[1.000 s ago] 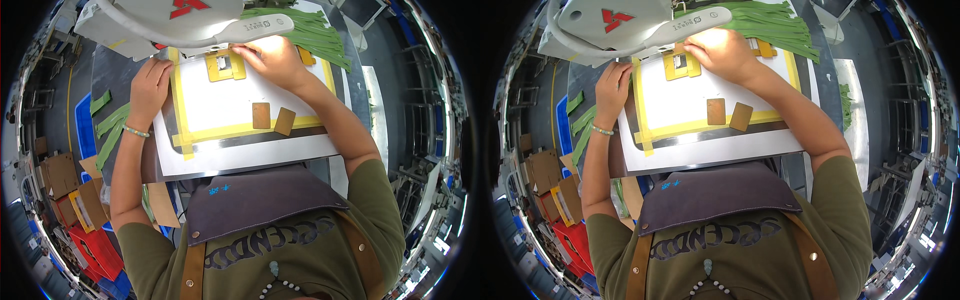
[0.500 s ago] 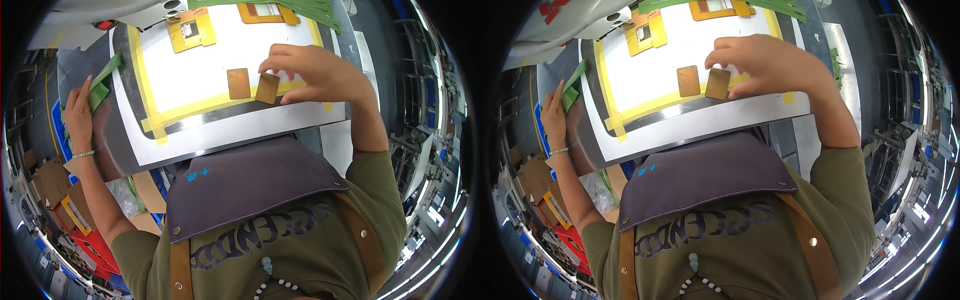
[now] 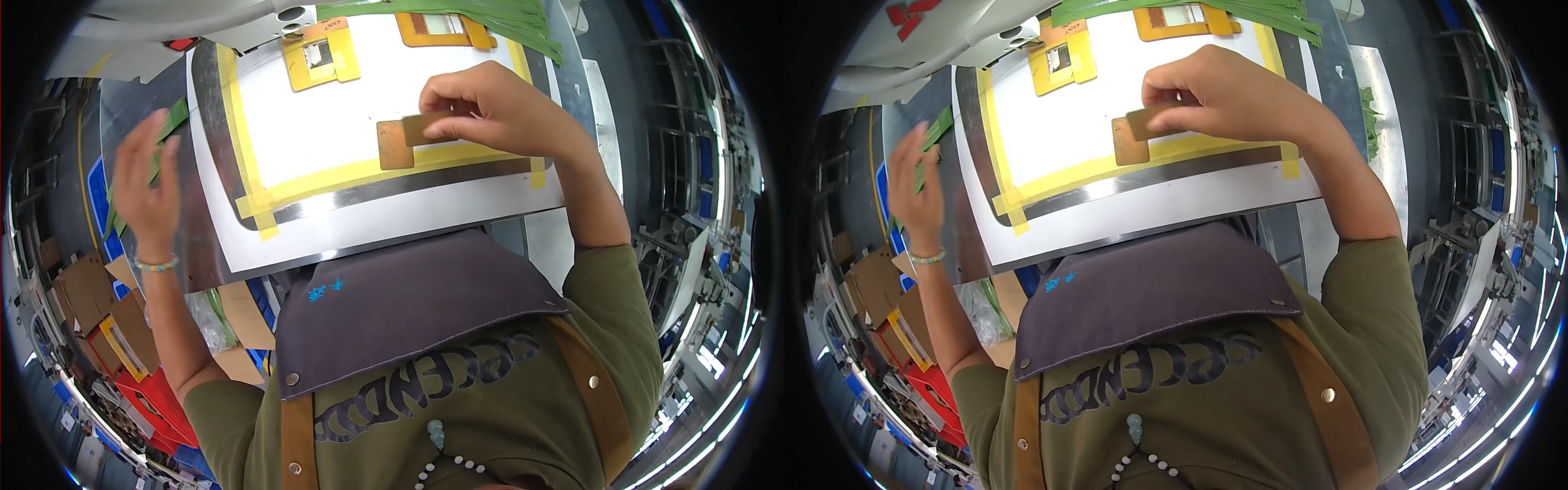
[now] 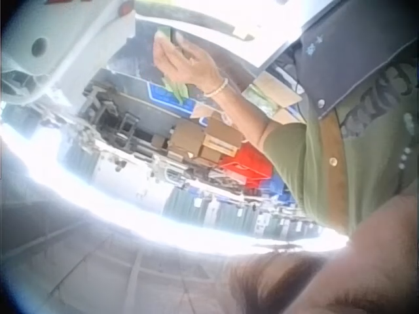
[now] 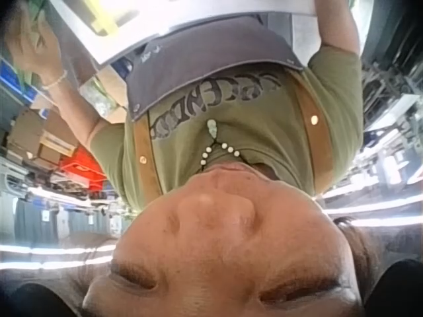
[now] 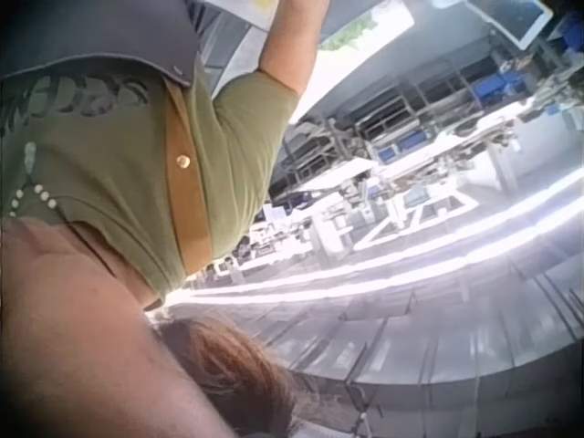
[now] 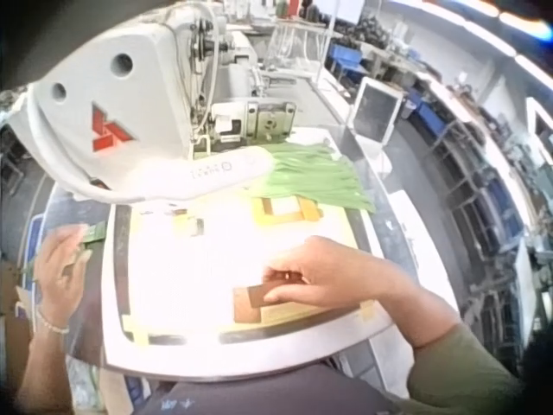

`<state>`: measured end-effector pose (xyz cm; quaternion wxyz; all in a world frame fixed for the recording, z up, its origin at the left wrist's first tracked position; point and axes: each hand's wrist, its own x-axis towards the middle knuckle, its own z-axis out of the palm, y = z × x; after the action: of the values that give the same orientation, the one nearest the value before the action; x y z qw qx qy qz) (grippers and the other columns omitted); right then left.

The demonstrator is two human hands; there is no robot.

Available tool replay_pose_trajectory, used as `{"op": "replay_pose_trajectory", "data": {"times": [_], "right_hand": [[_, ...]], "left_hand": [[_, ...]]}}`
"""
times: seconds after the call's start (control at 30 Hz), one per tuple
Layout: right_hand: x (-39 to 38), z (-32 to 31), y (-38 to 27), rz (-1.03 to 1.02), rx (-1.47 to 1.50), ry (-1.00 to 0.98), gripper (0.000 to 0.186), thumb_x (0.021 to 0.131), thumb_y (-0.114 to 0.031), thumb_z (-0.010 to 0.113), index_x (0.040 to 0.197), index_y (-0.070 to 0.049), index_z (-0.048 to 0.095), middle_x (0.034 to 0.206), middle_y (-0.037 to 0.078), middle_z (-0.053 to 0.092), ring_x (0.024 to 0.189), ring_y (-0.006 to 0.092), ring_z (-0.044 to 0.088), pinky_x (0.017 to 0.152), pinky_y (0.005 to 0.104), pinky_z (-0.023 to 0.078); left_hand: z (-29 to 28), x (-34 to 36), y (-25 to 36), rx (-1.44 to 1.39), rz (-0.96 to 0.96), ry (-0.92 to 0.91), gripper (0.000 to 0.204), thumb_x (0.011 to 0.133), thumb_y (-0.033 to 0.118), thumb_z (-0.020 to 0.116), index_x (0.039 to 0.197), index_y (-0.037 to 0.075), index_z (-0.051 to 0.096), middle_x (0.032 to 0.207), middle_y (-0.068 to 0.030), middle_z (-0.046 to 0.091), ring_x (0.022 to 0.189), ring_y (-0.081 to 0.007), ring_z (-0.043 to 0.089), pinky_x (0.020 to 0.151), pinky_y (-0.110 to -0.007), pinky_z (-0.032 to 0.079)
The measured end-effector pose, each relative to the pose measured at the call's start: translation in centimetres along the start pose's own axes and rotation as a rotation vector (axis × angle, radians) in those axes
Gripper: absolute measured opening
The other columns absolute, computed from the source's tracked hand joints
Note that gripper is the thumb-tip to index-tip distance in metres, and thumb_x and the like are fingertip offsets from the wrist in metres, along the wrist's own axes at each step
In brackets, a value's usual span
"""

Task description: Sewing small leather pieces and zippers onto a template using an industrial sewing machine.

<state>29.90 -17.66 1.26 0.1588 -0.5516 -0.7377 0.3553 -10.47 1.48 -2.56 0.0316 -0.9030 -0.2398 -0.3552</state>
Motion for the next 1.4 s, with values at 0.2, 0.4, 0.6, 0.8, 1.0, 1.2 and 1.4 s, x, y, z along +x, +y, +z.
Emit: {"op": "replay_pose_trajectory", "data": {"times": [0.2, 0.4, 0.6, 0.8, 1.0, 1.2, 1.4], "right_hand": [[3.7, 1.9, -3.3, 0.074, 0.607, -0.05, 0.016, 0.105, -0.018, 0.071, 0.113, -0.003, 0.073, 0.09, -0.003, 0.07, 0.074, 0.0026, 0.059, 0.066, 0.0205, 0.05], [5.5, 2.0, -3.3, 0.156, 0.657, -0.172, 0.017, 0.107, -0.02, 0.068, 0.114, -0.006, 0.074, 0.087, -0.005, 0.067, 0.076, 0.0031, 0.06, 0.069, 0.023, 0.049], [7.7, 3.8, 0.9, -0.324, -0.406, 0.436, 0.015, 0.095, -0.022, 0.075, 0.099, -0.007, 0.074, 0.083, 0.005, 0.069, 0.08, 0.0228, 0.072, 0.067, 0.0348, 0.056], [8.9, 2.1, 1.2, -0.272, -0.602, 0.574, 0.019, 0.099, -0.026, 0.07, 0.101, -0.008, 0.076, 0.082, 0.009, 0.073, 0.081, 0.0253, 0.073, 0.068, 0.0378, 0.059], [10.9, 0.9, 2.2, -0.22, 0.03, 0.542, 0.029, 0.106, -0.032, 0.065, 0.123, -0.012, 0.077, 0.108, 0.015, 0.074, 0.099, 0.0316, 0.072, 0.092, 0.0428, 0.058], [9.9, 2.4, 3.0, -0.428, -0.508, 0.512, 0.03, 0.103, -0.036, 0.068, 0.123, -0.017, 0.079, 0.13, 0.006, 0.063, 0.123, 0.0263, 0.059, 0.107, 0.0447, 0.048], [10.2, 1.9, 3.5, -0.471, -0.476, 0.506, 0.022, 0.101, -0.03, 0.071, 0.112, -0.013, 0.081, 0.122, 0.005, 0.066, 0.118, 0.0253, 0.061, 0.103, 0.044, 0.05]], "left_hand": [[2.0, 3.2, 11.3, -0.245, 0.497, -0.127, 0.035, 0.087, 0.008, 0.083, 0.122, 0.002, 0.078, 0.117, -0.0113, 0.076, 0.091, -0.0223, 0.073, 0.07, -0.033, 0.06], [3.1, 3.5, 10.6, -0.215, 0.602, -0.042, 0.039, 0.082, 0.005, 0.076, 0.12, -0.005, 0.076, 0.106, -0.0121, 0.073, 0.086, -0.0223, 0.071, 0.066, -0.032, 0.057], [2.5, 2.3, 8.1, -0.237, 0.308, -0.167, 0.035, 0.079, -0.01, 0.079, 0.112, -0.001, 0.075, 0.104, -0.0125, 0.077, 0.083, -0.026, 0.074, 0.066, -0.033, 0.059], [2.5, 2.6, 6.1, -0.161, 0.161, -0.048, 0.037, 0.081, -0.007, 0.081, 0.117, 0.001, 0.077, 0.108, -0.0104, 0.077, 0.085, -0.0239, 0.074, 0.069, -0.032, 0.059], [3.6, 3.3, 5.9, -0.166, 0.196, -0.047, 0.042, 0.079, -0.006, 0.081, 0.12, 0.002, 0.077, 0.112, -0.0104, 0.075, 0.085, -0.024, 0.072, 0.071, -0.032, 0.059], [4.8, 4.7, 5.2, -0.071, 0.331, -0.15, 0.042, 0.08, 0.002, 0.077, 0.122, -0.001, 0.076, 0.116, -0.0101, 0.074, 0.093, -0.0236, 0.071, 0.073, -0.032, 0.06], [8.1, 6.7, 4.9, -0.028, 0.449, -0.178, 0.04, 0.08, 0.003, 0.073, 0.12, -0.002, 0.075, 0.112, -0.0124, 0.073, 0.092, -0.0254, 0.07, 0.073, -0.034, 0.059]]}}
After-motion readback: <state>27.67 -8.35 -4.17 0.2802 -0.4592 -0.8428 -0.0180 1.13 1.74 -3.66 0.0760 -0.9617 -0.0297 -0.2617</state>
